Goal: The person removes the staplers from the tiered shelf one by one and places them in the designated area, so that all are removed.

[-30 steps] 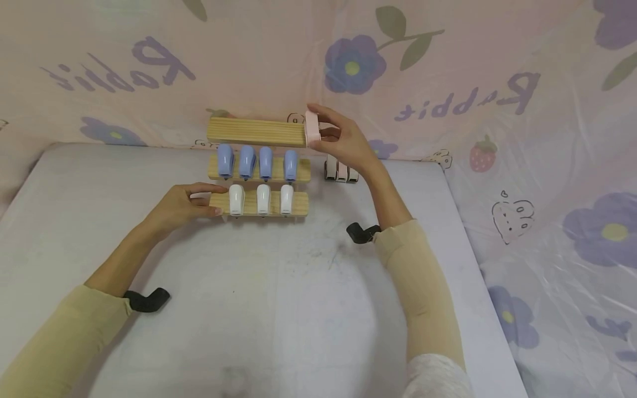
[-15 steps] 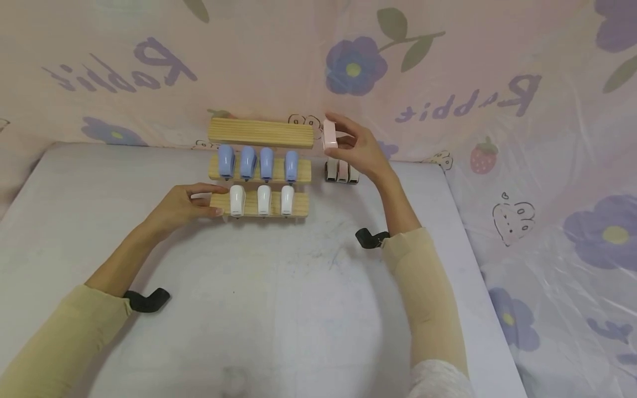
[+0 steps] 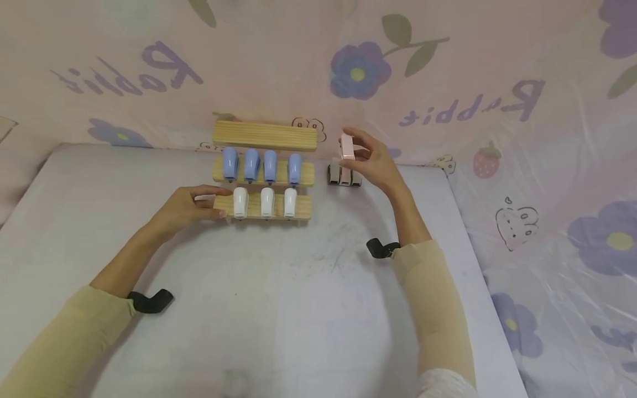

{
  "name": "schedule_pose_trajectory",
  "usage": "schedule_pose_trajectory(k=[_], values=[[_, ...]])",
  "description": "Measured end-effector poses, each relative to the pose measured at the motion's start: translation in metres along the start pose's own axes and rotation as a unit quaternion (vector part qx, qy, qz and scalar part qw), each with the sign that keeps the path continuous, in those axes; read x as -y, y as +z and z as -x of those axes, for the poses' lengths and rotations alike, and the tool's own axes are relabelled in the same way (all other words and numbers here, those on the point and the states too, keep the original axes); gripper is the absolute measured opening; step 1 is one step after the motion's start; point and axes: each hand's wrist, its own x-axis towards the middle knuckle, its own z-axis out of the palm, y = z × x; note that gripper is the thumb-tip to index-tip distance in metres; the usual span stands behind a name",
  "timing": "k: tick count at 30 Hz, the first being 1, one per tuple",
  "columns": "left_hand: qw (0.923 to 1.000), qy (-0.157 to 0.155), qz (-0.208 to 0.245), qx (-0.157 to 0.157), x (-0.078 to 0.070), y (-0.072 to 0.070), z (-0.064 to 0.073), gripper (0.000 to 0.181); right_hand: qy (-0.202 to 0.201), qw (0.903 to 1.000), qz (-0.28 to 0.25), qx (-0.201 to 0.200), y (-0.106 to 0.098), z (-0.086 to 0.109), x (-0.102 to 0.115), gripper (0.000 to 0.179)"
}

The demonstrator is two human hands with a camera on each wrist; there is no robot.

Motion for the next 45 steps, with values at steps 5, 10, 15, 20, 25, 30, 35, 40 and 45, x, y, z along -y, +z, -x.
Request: schedule_pose_trajectory(k=[5, 10, 15, 20, 25, 30, 35, 40, 45], values=[[1.0000, 0.000, -0.003, -0.005, 0.002, 0.000, 0.000, 0.057, 0.022, 0.9997, 0.004, -0.004, -0.006, 0.004, -0.007, 0.071], [0.9999, 0.001, -0.008, -0.008, 0.003, 0.000, -0.001, 0.056, 0.027, 0.9995, 0.011, -0.010, -0.009, 0.015, -0.002, 0.070], [0.9999, 0.003, -0.008, -0.009, 0.004, 0.000, -0.001, 0.056, 0.031, 0.9990, 0.023, -0.021, -0.017, 0.018, -0.015, 0.070], [1.0000, 0.003, -0.003, -0.006, 0.002, 0.000, 0.000, 0.057, 0.058, 0.9968, 0.035, -0.042, -0.025, 0.020, -0.033, 0.070], [0.9999, 0.008, -0.005, -0.005, 0.001, 0.001, -0.001, 0.056, 0.071, 0.9937, 0.068, -0.054, -0.028, 0.029, -0.028, 0.069], [0.9999, 0.010, -0.005, -0.006, 0.002, 0.002, -0.002, 0.055, 0.075, 0.9934, 0.064, -0.059, -0.030, 0.034, -0.042, 0.069], [0.9999, 0.004, -0.006, -0.009, 0.003, 0.001, -0.002, 0.055, 0.084, 0.9908, 0.086, -0.061, -0.035, 0.032, -0.066, 0.068], [0.9999, 0.008, -0.011, -0.008, 0.004, 0.001, -0.003, 0.055, 0.086, 0.9886, 0.106, -0.063, -0.038, 0.031, -0.077, 0.068], [0.9999, 0.007, -0.011, -0.007, 0.005, 0.001, -0.003, 0.056, 0.085, 0.9858, 0.132, -0.058, -0.039, 0.029, -0.085, 0.067]])
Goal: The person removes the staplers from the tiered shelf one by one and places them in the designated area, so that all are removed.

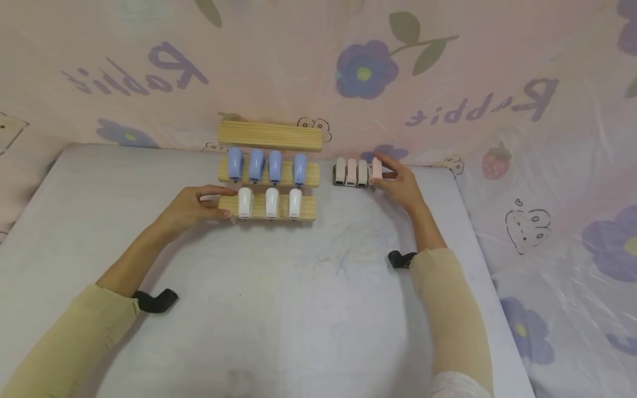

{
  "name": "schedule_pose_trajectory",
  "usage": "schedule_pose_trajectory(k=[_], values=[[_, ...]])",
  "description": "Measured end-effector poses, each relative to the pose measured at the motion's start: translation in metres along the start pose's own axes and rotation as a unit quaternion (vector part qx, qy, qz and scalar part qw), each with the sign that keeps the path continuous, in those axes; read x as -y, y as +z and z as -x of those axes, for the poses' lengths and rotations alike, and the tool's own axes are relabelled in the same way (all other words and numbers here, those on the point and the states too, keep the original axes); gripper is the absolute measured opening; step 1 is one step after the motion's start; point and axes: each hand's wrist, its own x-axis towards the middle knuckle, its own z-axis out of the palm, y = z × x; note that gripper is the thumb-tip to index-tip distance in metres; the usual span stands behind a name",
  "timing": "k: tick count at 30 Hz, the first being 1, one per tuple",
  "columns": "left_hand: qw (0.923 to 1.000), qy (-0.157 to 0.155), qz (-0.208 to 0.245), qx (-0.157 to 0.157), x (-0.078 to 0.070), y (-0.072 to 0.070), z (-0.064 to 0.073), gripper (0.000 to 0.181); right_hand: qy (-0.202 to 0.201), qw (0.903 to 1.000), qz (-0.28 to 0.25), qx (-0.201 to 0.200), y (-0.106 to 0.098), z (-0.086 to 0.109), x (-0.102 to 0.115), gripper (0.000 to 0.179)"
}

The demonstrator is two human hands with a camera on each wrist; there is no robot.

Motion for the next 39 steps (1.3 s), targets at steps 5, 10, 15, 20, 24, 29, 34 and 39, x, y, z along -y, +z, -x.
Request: schedule_pose_trajectory(k=[5, 10, 15, 20, 24, 29, 34, 39], values=[[1.0000, 0.002, -0.004, -0.002, 0.000, 0.000, 0.000, 0.055, 0.011, 0.9998, 0.018, 0.000, 0.002, -0.004, -0.007, 0.068], [1.0000, 0.001, -0.005, -0.003, 0.001, 0.000, -0.001, 0.055, 0.020, 0.9993, 0.031, 0.004, 0.003, -0.007, -0.011, 0.068], [1.0000, -0.001, -0.004, -0.003, 0.000, -0.001, 0.000, 0.055, 0.021, 0.9990, 0.040, 0.001, 0.005, -0.009, -0.014, 0.069], [1.0000, 0.003, -0.007, -0.002, 0.001, -0.001, 0.000, 0.054, 0.024, 0.9987, 0.045, -0.006, 0.007, -0.011, -0.016, 0.069], [0.9999, 0.008, -0.012, -0.004, 0.001, 0.000, -0.002, 0.054, 0.031, 0.9984, 0.047, -0.007, 0.008, -0.011, -0.016, 0.069], [0.9999, 0.010, -0.011, -0.005, 0.002, 0.000, -0.002, 0.053, 0.033, 0.9985, 0.044, -0.005, 0.008, -0.011, -0.015, 0.070], [0.9998, 0.013, -0.011, -0.006, 0.002, 0.001, -0.001, 0.053, 0.025, 0.9988, 0.041, -0.004, 0.008, -0.011, -0.016, 0.069], [0.9998, 0.016, -0.011, -0.003, 0.001, 0.000, -0.001, 0.053, 0.025, 0.9988, 0.042, -0.007, 0.010, -0.012, -0.019, 0.069]])
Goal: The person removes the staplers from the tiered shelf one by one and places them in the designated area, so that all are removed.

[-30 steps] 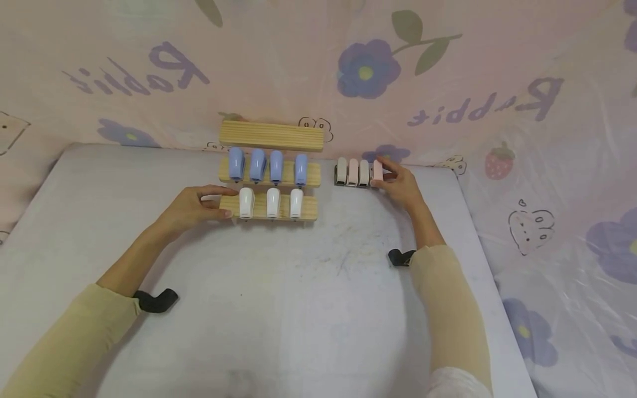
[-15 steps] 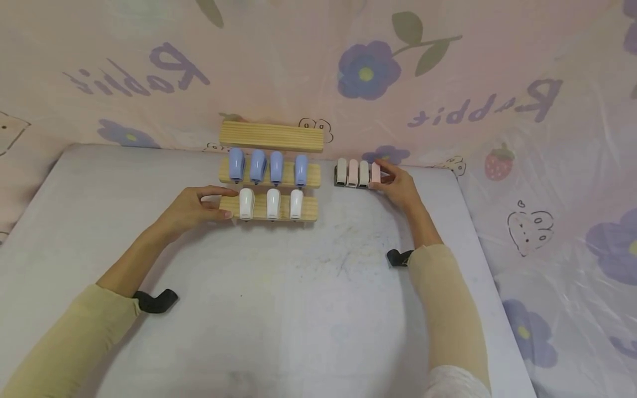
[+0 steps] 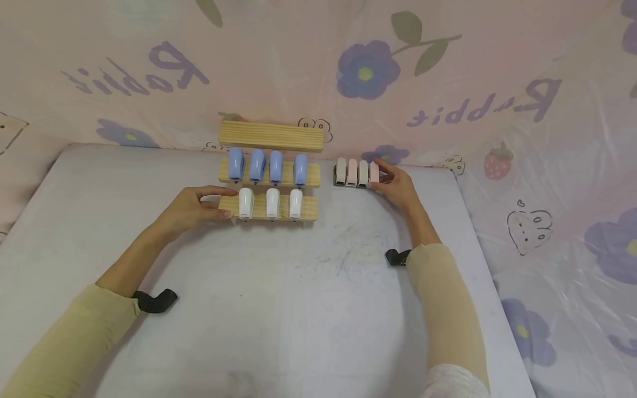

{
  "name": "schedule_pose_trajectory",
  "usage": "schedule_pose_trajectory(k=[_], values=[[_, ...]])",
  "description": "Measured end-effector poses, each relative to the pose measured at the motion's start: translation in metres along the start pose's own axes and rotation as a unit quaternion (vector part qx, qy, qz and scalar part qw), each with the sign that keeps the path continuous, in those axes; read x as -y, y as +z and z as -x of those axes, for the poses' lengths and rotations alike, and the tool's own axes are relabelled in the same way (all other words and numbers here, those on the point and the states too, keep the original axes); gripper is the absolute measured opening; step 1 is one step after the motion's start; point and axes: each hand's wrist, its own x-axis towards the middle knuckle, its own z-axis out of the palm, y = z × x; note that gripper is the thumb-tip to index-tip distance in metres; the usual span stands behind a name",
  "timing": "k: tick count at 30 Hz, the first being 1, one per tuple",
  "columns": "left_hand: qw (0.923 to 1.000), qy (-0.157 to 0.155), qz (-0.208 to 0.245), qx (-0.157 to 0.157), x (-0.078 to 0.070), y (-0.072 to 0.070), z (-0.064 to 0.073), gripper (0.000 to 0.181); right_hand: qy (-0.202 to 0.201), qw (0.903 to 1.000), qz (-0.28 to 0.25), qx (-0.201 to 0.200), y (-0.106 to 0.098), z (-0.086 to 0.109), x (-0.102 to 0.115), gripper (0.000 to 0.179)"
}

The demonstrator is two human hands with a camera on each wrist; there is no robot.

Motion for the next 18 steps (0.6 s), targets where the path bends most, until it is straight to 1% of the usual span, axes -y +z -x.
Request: schedule_pose_trajectory(k=[5, 12, 15, 18], values=[[1.0000, 0.001, -0.001, 0.001, -0.001, 0.000, 0.000, 0.053, 0.003, 1.0000, -0.007, -0.003, 0.000, 0.002, 0.002, 0.071], [1.0000, -0.007, -0.001, 0.002, -0.002, 0.001, 0.002, 0.053, 0.011, 0.9997, -0.006, -0.021, -0.004, 0.007, 0.006, 0.065], [0.9999, -0.012, -0.002, 0.001, -0.004, 0.000, 0.002, 0.054, 0.009, 0.9994, -0.016, -0.031, -0.008, 0.011, 0.013, 0.062], [0.9999, -0.016, -0.002, 0.001, -0.006, 0.000, 0.003, 0.055, -0.006, 0.9982, -0.042, -0.044, -0.012, 0.019, 0.029, 0.057]])
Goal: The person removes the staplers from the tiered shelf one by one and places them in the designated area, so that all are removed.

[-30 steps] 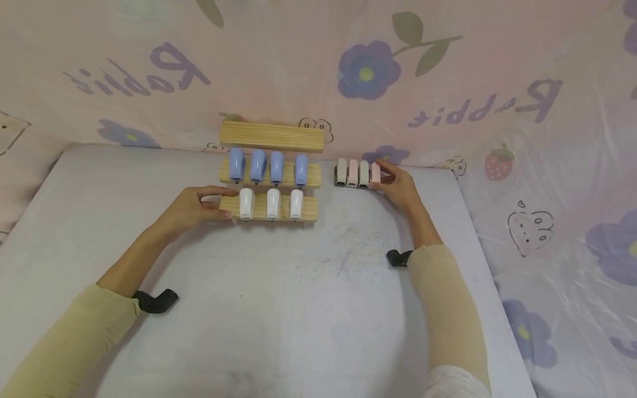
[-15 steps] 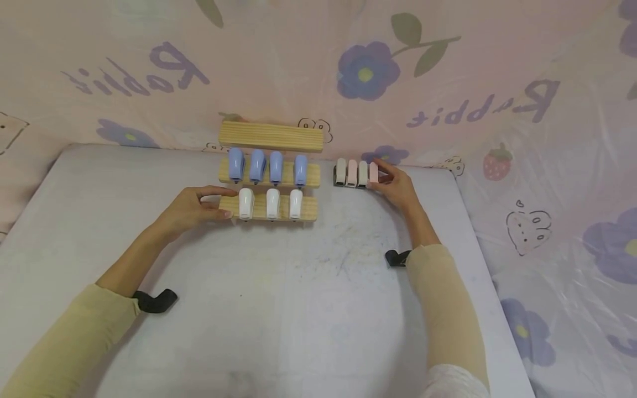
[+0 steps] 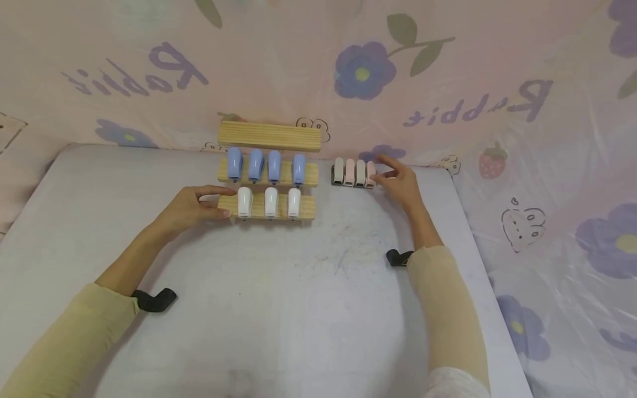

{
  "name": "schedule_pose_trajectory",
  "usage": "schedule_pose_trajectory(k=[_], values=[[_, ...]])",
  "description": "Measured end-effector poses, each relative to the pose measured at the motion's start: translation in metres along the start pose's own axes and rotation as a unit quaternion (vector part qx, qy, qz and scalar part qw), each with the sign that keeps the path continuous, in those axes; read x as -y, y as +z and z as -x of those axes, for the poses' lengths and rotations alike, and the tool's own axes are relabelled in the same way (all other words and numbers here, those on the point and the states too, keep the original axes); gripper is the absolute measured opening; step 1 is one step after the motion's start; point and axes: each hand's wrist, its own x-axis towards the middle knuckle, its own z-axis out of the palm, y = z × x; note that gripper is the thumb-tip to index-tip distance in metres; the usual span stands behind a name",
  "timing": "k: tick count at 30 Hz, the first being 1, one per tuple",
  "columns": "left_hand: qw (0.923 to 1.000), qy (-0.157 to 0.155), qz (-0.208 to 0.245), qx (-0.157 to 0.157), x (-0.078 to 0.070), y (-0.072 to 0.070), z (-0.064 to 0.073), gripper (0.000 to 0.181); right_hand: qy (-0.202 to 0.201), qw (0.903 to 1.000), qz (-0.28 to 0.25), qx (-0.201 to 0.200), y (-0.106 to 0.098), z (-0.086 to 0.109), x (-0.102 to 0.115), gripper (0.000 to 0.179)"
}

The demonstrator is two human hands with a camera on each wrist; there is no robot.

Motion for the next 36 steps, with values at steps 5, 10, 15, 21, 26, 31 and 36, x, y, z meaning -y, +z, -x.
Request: schedule_pose_trajectory(k=[5, 10, 15, 21, 26, 31, 36], values=[[1.0000, -0.001, -0.002, -0.002, 0.000, -0.002, 0.000, 0.057, -0.035, 0.9982, -0.046, -0.013, -0.001, 0.010, 0.028, 0.054], [1.0000, 0.005, 0.001, -0.006, 0.004, -0.002, -0.001, 0.055, -0.063, 0.9945, -0.082, -0.014, 0.001, 0.015, 0.041, 0.054], [0.9999, 0.005, 0.004, -0.008, 0.005, 0.000, -0.001, 0.055, -0.092, 0.9903, -0.104, -0.005, 0.004, 0.020, 0.047, 0.053], [1.0000, 0.006, 0.002, -0.001, 0.004, -0.001, 0.000, 0.055, -0.117, 0.9873, -0.107, -0.001, 0.008, 0.026, 0.055, 0.052], [0.9999, 0.011, 0.003, 0.001, 0.003, -0.001, 0.000, 0.056, -0.134, 0.9845, -0.112, 0.008, 0.012, 0.031, 0.064, 0.053], [0.9999, 0.014, 0.008, 0.003, 0.004, 0.000, -0.001, 0.056, -0.148, 0.9793, -0.136, 0.023, 0.018, 0.034, 0.073, 0.052], [0.9999, 0.011, 0.009, 0.000, 0.004, 0.000, -0.001, 0.055, -0.156, 0.9768, -0.140, 0.042, 0.026, 0.033, 0.077, 0.051]])
